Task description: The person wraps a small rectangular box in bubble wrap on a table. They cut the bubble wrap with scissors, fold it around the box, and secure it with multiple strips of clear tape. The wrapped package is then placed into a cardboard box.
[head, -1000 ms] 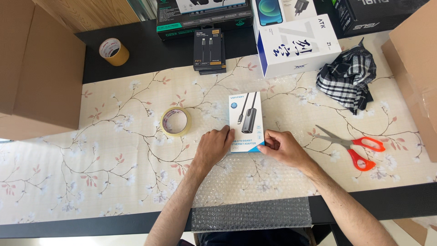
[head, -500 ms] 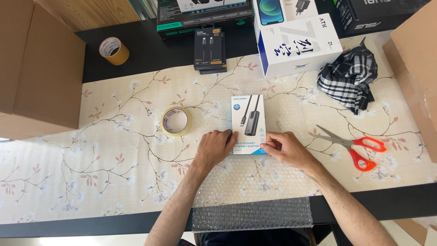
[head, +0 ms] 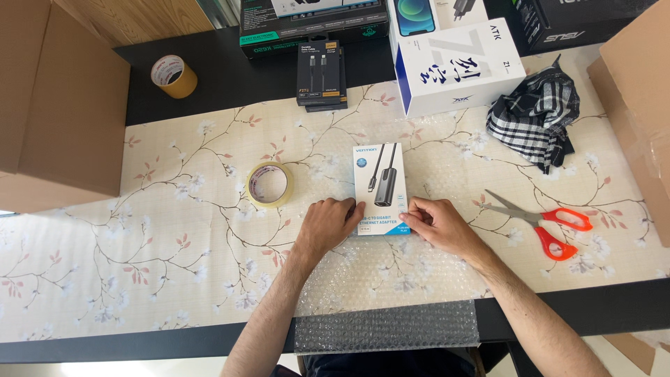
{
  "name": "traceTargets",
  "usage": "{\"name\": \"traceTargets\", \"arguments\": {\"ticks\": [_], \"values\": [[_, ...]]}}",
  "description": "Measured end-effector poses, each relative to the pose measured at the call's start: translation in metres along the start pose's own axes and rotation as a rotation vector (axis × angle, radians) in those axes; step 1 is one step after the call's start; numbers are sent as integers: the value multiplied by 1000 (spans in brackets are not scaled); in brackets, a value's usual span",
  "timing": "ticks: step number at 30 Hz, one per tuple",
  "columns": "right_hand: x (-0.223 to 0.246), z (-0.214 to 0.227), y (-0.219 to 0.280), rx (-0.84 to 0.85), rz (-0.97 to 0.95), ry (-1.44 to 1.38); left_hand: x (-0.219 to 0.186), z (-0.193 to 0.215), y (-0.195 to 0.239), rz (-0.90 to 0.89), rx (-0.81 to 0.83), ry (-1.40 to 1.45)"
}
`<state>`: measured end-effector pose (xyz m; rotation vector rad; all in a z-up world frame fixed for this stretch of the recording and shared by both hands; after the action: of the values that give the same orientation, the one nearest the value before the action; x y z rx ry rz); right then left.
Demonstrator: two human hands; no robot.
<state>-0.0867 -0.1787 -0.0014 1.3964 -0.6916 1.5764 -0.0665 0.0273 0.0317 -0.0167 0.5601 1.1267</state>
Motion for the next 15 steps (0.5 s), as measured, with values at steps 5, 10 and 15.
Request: {"name": "traceTargets", "arguments": {"ticks": [5,10,15], "values": [[33,-2,6,-25,-20,-16,-1,0,2,-4,3,-1],[27,-1,6,-35,-44,-36,2,-3,0,8,6,-5],[24,5,9,-48,27,-37,4,9,5,5,-126,15]]}}
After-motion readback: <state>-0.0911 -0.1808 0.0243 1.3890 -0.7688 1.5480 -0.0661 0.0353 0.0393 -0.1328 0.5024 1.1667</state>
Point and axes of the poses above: each hand's wrist, its own y-axis away from the middle knuckle, its own z-axis out of the back of the hand, x = y × z, the point moved 8 cm from there along -y, towards the middle knuckle, and after that the axes turned 8 degrees about x, right-handed, at the moved point
